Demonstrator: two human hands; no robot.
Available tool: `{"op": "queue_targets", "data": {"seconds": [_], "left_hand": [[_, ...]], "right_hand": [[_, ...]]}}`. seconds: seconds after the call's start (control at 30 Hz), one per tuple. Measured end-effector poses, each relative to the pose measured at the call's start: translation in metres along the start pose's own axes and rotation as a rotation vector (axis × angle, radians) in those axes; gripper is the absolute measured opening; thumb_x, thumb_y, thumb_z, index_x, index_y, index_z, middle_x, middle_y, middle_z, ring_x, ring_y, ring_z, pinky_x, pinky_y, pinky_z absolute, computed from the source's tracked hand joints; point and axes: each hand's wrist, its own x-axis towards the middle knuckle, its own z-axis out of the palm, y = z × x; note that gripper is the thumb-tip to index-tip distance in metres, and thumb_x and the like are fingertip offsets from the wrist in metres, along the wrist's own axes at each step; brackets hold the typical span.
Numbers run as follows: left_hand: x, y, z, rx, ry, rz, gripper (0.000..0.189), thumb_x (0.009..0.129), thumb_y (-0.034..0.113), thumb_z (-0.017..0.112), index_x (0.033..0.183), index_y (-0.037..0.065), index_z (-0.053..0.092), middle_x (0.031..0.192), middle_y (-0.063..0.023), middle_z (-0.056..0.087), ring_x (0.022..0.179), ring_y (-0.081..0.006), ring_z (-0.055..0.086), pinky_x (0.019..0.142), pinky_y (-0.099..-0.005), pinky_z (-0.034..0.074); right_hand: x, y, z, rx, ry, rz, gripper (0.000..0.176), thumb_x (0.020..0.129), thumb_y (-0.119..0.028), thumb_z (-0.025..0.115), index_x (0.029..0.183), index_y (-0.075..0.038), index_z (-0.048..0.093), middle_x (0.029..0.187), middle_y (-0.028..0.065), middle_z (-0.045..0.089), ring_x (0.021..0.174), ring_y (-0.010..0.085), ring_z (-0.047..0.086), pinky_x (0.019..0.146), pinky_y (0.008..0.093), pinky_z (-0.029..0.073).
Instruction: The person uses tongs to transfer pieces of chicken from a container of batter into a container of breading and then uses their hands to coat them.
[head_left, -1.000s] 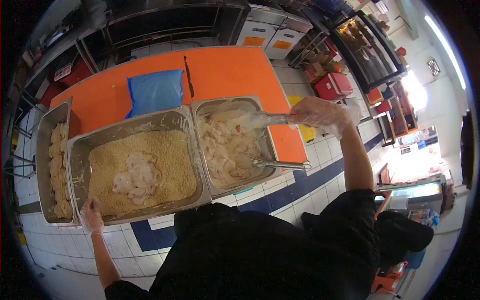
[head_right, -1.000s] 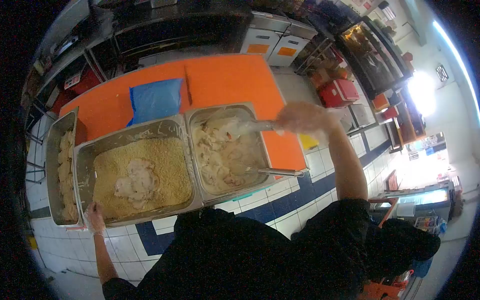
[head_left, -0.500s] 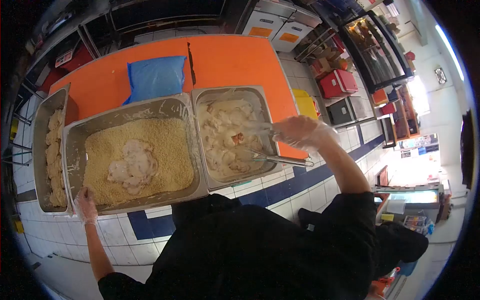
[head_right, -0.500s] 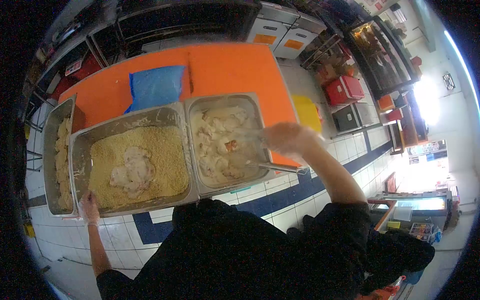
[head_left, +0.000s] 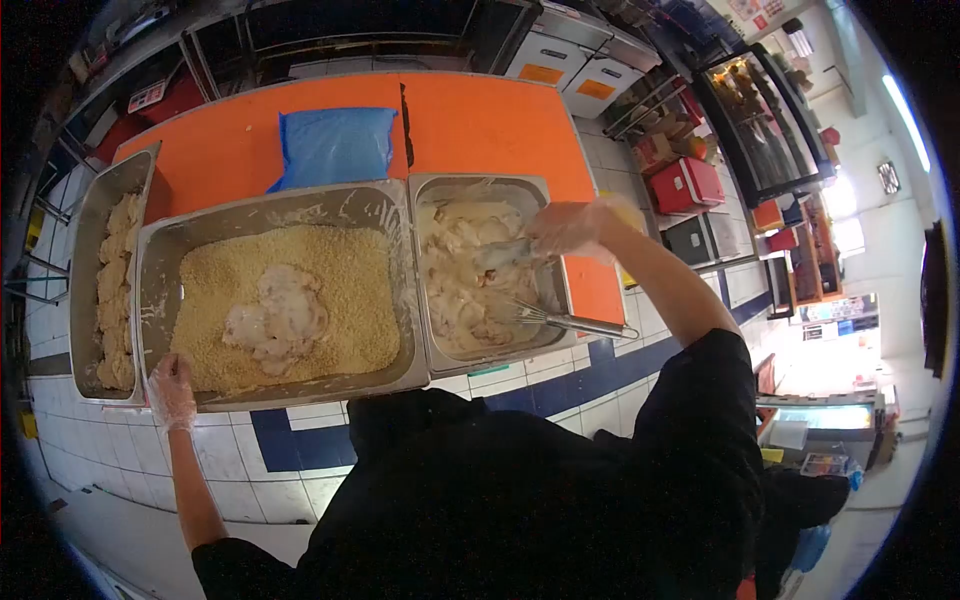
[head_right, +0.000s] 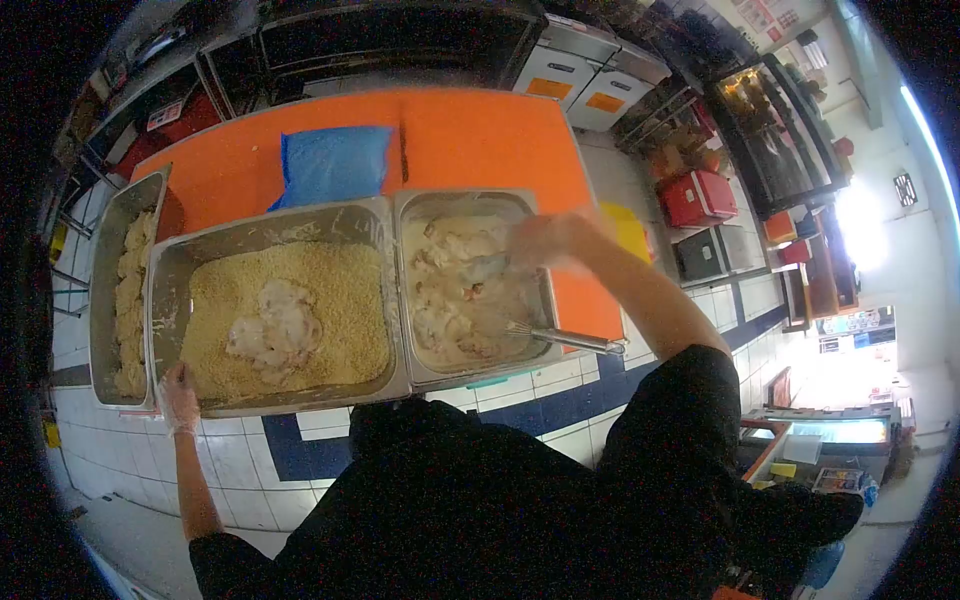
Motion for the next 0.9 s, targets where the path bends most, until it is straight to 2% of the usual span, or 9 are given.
{"op": "queue_targets", "data": {"seconds": [0.2, 0.27, 0.37, 0.47, 0.57, 0.63, 0.7, 0.77, 0.9], "left_hand": [[0.0, -0.025, 0.014, -0.044, 0.081, 0.026, 0.03, 0.089, 0.027, 0.06, 0.083, -0.003, 0.059, 0.067, -0.0121, 0.055, 0.061, -0.0212, 0.051, 0.059, -0.035, 0.04], [0.003, -0.019, 0.007, -0.031, -0.025, -0.035, 0.032, 0.089, 0.028, 0.06, 0.084, -0.003, 0.06, 0.07, -0.0122, 0.057, 0.063, -0.0213, 0.052, 0.061, -0.035, 0.041], [0.003, -0.027, 0.012, -0.154, -0.08, -0.082, 0.033, 0.09, 0.029, 0.06, 0.085, -0.004, 0.059, 0.071, -0.0118, 0.055, 0.065, -0.0199, 0.05, 0.061, -0.0347, 0.041], [0.003, -0.046, 0.024, -0.069, 0.029, 0.005, 0.034, 0.09, 0.03, 0.06, 0.087, -0.004, 0.058, 0.072, -0.0123, 0.055, 0.064, -0.0214, 0.05, 0.062, -0.0355, 0.041], [0.002, -0.042, 0.023, -0.103, 0.103, 0.06, 0.033, 0.09, 0.03, 0.06, 0.089, -0.004, 0.058, 0.076, -0.0133, 0.057, 0.064, -0.0241, 0.05, 0.061, -0.0362, 0.04], [0.004, -0.042, 0.018, -0.171, -0.083, -0.133, 0.031, 0.089, 0.027, 0.059, 0.089, -0.004, 0.057, 0.078, -0.0145, 0.058, 0.067, -0.0273, 0.052, 0.063, -0.0373, 0.041], [0.0, -0.011, 0.003, -0.094, -0.053, -0.094, 0.029, 0.089, 0.025, 0.059, 0.088, -0.004, 0.057, 0.075, -0.0144, 0.057, 0.066, -0.0268, 0.052, 0.062, -0.0373, 0.041], [-0.001, -0.001, -0.001, -0.01, -0.021, -0.043, 0.028, 0.089, 0.024, 0.059, 0.086, -0.004, 0.056, 0.072, -0.0144, 0.056, 0.065, -0.0262, 0.052, 0.062, -0.0373, 0.04], [0.0, -0.004, -0.002, -0.006, 0.016, -0.009, 0.024, 0.088, 0.02, 0.058, 0.084, -0.004, 0.055, 0.07, -0.0165, 0.054, 0.064, -0.0279, 0.051, 0.061, -0.0379, 0.04]], "right_hand": [[-0.04, 0.056, 0.005, 0.359, -0.192, 0.108, 0.037, 0.092, -0.041, 0.048, 0.112, -0.013, 0.061, 0.112, 0.009, 0.061, 0.106, 0.0241, 0.057, 0.092, 0.0344, 0.044], [-0.041, 0.095, 0.041, 0.078, 0.472, -0.396, 0.034, 0.086, -0.034, 0.061, 0.106, -0.007, 0.065, 0.087, 0.0066, 0.065, 0.083, 0.0202, 0.062, 0.067, 0.0313, 0.048], [-0.086, 0.068, 0.018, 0.715, 0.358, 0.025, 0.033, 0.085, -0.029, 0.063, 0.106, -0.004, 0.064, 0.089, 0.0083, 0.065, 0.085, 0.0224, 0.063, 0.071, 0.0319, 0.051], [-0.104, 0.038, 0.0, 0.346, 0.425, 0.201, 0.022, 0.084, -0.019, 0.062, 0.098, -0.003, 0.065, 0.089, 0.0099, 0.064, 0.087, 0.0249, 0.063, 0.074, 0.0332, 0.053], [-0.09, 0.012, 0.044, -0.275, 0.453, -0.026, 0.018, 0.083, -0.013, 0.056, 0.097, -0.006, 0.065, 0.092, 0.0121, 0.065, 0.087, 0.0268, 0.065, 0.074, 0.0374, 0.053], [-0.063, -0.028, 0.092, 0.139, 0.502, -0.05, 0.036, 0.093, -0.033, 0.048, 0.103, -0.001, 0.06, 0.089, 0.0231, 0.065, 0.072, 0.0335, 0.067, 0.059, 0.0435, 0.054], [-0.044, -0.08, 0.12, -0.011, 0.283, 0.015, 0.022, 0.086, -0.013, 0.051, 0.104, -0.005, 0.061, 0.097, 0.0169, 0.066, 0.084, 0.0305, 0.066, 0.077, 0.0459, 0.052], [-0.047, -0.114, 0.114, 0.506, 0.287, 0.149, 0.023, 0.089, -0.015, 0.049, 0.104, -0.002, 0.06, 0.088, 0.0173, 0.067, 0.085, 0.0307, 0.066, 0.072, 0.046, 0.052], [-0.056, -0.1, 0.125, 0.561, 0.441, 0.093, 0.026, 0.092, -0.022, 0.05, 0.105, 0.0, 0.059, 0.071, 0.0109, 0.064, 0.071, 0.0237, 0.065, 0.059, 0.0389, 0.051]]}}
